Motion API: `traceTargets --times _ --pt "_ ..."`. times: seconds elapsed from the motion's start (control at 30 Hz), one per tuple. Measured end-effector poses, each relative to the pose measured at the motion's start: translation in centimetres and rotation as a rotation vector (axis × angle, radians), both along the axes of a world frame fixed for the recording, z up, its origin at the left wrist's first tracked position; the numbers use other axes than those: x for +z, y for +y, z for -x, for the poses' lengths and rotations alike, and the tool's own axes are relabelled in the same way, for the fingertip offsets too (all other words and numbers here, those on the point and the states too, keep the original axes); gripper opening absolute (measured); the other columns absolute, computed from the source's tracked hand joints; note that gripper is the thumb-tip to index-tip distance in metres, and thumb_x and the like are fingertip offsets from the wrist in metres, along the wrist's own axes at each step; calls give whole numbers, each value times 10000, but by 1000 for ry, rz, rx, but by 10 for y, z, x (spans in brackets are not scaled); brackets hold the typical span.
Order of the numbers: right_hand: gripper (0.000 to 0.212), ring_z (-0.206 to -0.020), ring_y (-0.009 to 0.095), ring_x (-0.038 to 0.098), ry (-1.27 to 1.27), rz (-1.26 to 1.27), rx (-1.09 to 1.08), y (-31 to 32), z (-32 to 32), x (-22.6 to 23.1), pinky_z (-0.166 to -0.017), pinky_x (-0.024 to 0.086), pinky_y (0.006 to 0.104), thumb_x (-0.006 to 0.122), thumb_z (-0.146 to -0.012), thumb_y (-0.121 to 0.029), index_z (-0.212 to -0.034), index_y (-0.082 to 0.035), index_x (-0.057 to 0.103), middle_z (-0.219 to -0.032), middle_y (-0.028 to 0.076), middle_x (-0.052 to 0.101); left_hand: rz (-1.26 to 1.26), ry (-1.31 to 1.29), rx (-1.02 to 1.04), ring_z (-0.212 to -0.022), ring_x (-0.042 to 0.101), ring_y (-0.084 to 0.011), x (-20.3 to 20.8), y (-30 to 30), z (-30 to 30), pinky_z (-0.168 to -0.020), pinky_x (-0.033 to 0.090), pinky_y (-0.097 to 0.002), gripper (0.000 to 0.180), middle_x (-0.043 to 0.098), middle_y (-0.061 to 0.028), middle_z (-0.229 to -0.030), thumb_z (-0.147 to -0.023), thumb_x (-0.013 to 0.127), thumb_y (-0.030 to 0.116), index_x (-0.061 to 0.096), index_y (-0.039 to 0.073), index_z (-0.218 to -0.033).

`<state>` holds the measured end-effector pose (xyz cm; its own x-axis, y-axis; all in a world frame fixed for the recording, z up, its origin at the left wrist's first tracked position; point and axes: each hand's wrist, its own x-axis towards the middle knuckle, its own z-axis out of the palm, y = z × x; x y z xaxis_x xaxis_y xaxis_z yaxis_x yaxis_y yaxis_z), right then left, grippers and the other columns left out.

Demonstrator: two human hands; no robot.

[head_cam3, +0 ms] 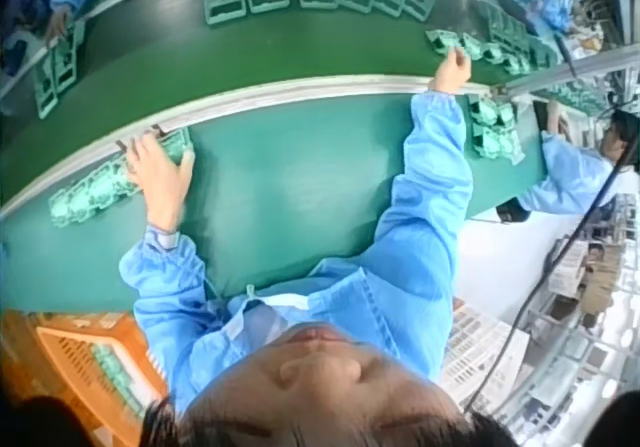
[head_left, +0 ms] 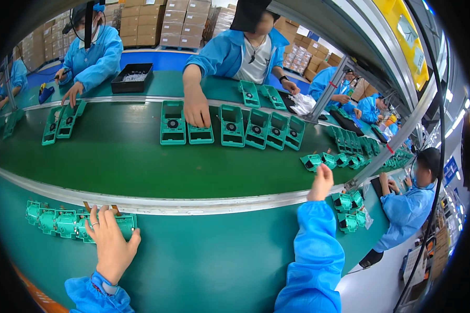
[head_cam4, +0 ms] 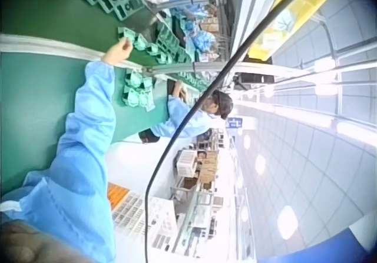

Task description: The person assembles green electronic housing components by hand on a factory assembly line.

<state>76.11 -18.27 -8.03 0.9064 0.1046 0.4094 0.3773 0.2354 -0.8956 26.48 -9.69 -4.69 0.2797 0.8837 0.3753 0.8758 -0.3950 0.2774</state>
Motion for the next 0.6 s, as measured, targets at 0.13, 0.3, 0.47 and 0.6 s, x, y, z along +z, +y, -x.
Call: traceTargets --times 0.13,0.3,0.47,0.6 --pt "264 -890 214 524 -68 429 -269 -21 -76 -32 -802 415 323 590 -769 -107 -1019 -38 548 -1021 111 532 -126 -233 -284 -1105 314 -402 10 -5 -14 -920 250 -497 547 404 -179 -1084 -566 705 107 413 6 -1018" --pt "380 -1039 335 432 -357 1050 -375 -10 -74 -37 -852 391 427 595 -741 -135 -1110 -162 512 -1167 105 444 -81 -363 -634 -951 419 -327 0 -25 -52 -833 343 -440 299 460 -127 -969 -596 650 75 524 54 -867" --pt "311 -1016 285 443 -579 1322 -501 -6 -78 -35 -781 414 419 634 -693 -145 -989 -126 541 -1072 54 480 17 -374 -843 -948 431 -302 -30 -39 -83 -796 372 -407 269 478 -98 -966 -670 625 98 550 72 -927" --pt "253 -1035 300 413 -574 1312 -499 -6 -78 -35 -799 392 433 669 -659 -150 -897 -146 582 -1050 71 479 74 -405 -849 -925 440 -302 -39 -39 -87 -796 382 -389 267 502 -84 -926 -659 637 73 563 71 -915"
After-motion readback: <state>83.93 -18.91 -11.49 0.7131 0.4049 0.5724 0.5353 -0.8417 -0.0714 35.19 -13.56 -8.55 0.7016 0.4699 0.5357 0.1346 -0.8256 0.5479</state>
